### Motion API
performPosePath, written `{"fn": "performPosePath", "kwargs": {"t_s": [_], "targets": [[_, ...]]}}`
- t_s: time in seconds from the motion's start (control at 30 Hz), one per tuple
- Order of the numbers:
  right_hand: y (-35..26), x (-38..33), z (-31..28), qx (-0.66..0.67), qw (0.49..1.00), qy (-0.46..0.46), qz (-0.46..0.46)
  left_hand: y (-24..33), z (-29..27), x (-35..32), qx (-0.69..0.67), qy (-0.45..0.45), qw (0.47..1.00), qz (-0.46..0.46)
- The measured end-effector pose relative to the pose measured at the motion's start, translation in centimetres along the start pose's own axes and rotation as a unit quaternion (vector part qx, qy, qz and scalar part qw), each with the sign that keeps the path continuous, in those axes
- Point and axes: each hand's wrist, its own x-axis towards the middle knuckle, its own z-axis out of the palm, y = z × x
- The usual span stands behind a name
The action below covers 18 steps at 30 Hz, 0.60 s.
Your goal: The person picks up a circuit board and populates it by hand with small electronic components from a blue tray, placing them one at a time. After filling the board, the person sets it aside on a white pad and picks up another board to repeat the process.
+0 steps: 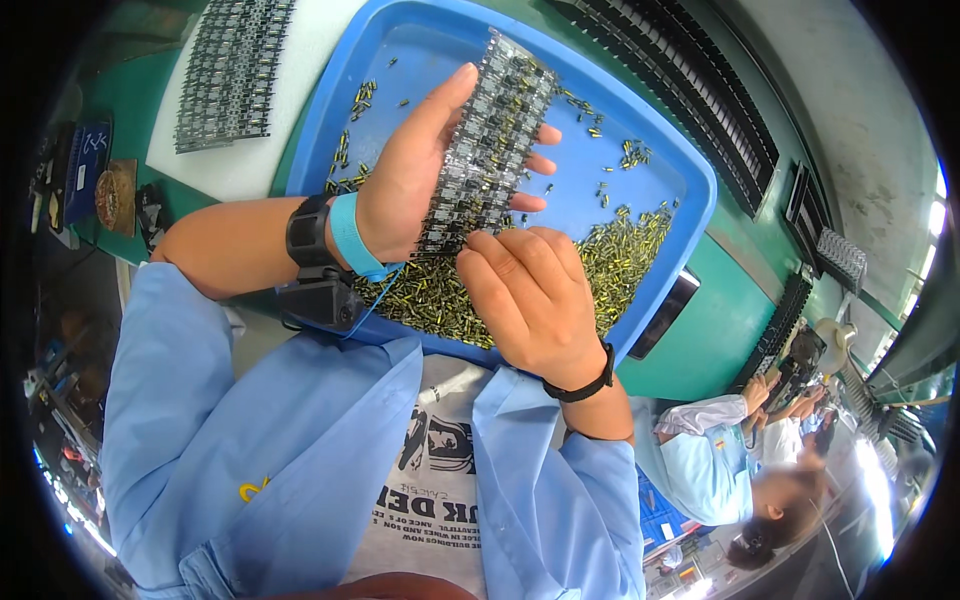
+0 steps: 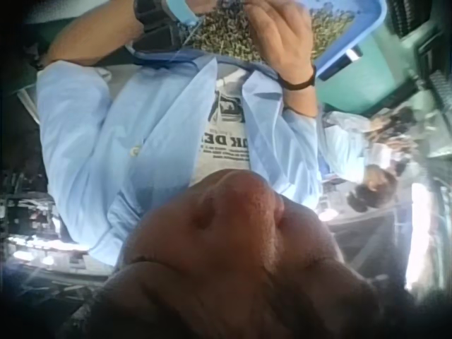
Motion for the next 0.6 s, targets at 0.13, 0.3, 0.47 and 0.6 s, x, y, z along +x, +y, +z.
{"fn": "performPosePath", "kwargs": {"t_s": [0.13,0.3,0.47,0.6], "targets": [[-0.15,0.01,-0.15,-0.007,1.0,-0.008,0.0,-0.16,-0.02,0.02,-0.006,0.0,1.0,0.003],[-0.2,0.11,-0.07,0.003,1.0,-0.007,0.004,-0.31,0.1,-0.07,-0.002,0.017,1.0,0.011],[-0.07,0.21,-0.03,0.017,1.0,0.009,0.018,-0.43,-0.11,0.01,-0.012,0.011,1.0,0.005],[-0.01,-0.17,-0.02,0.024,0.998,0.037,0.039,-0.48,-0.24,0.06,-0.042,-0.005,0.999,0.004]]}}
